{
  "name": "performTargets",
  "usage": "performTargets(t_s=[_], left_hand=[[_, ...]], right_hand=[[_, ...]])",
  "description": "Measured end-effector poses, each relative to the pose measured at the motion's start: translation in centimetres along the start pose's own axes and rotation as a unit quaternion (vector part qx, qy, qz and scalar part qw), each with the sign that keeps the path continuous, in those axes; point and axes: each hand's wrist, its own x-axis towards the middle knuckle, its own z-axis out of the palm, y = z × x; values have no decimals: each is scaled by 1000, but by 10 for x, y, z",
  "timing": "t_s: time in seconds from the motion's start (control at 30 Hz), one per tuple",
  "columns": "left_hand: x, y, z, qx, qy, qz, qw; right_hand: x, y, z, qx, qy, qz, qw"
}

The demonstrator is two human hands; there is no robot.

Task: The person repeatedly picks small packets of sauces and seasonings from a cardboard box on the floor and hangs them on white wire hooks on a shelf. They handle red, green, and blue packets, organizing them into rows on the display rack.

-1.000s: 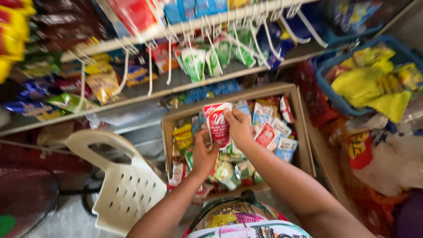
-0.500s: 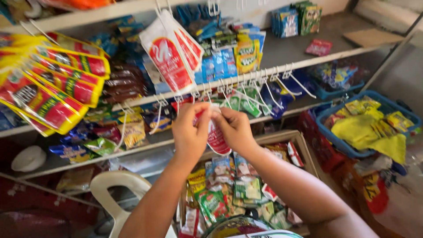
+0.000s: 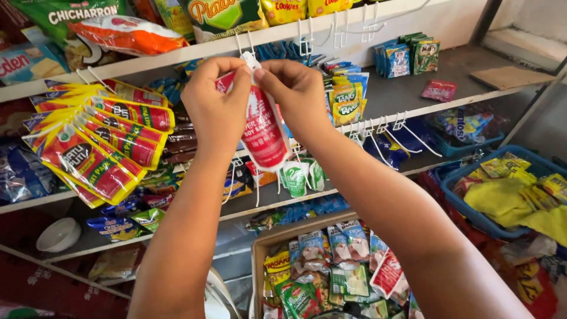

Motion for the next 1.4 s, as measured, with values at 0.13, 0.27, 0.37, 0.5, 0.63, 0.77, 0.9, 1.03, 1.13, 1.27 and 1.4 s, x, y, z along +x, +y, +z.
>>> performTargets(t_s=[0.13,0.27,0.37,0.5,0.63,0.77,0.9,1.03,1.13,1.27,1.4], left_hand=[[9,-16,2,21,6,-13,1000],[14,-25,3,5,10,-44,999],[20,-35,4,-12,9,-57,998],[24,-43,7,-6,24,5,1000],[27,-49,8,-38,8,-37,999],[30,-54,9,-41,4,-19,999],[34,-52,10,-41,-9,-38,998],[28,-59,9,-34,-24,-53,998],[24,-61,10,-78,-26,-32,996],[19,-60,8,-81,-34,-53,995],[6,-79,14,-51,-45,-58,996]], right_hand=[[16,14,8,0,24,-5,1000],[22,20,13,2,28,-20,999],[28,22,15,11,34,-21,999],[31,16,15,11,40,-2,999],[32,19,11,6,46,19,999],[34,14,9,57,34,17,998],[42,16,5,66,20,20,997],[36,8,7,74,31,78,994],[35,9,3,100,33,104,989],[31,18,-1,79,11,92,993],[31,41,-9,58,9,94,994]])
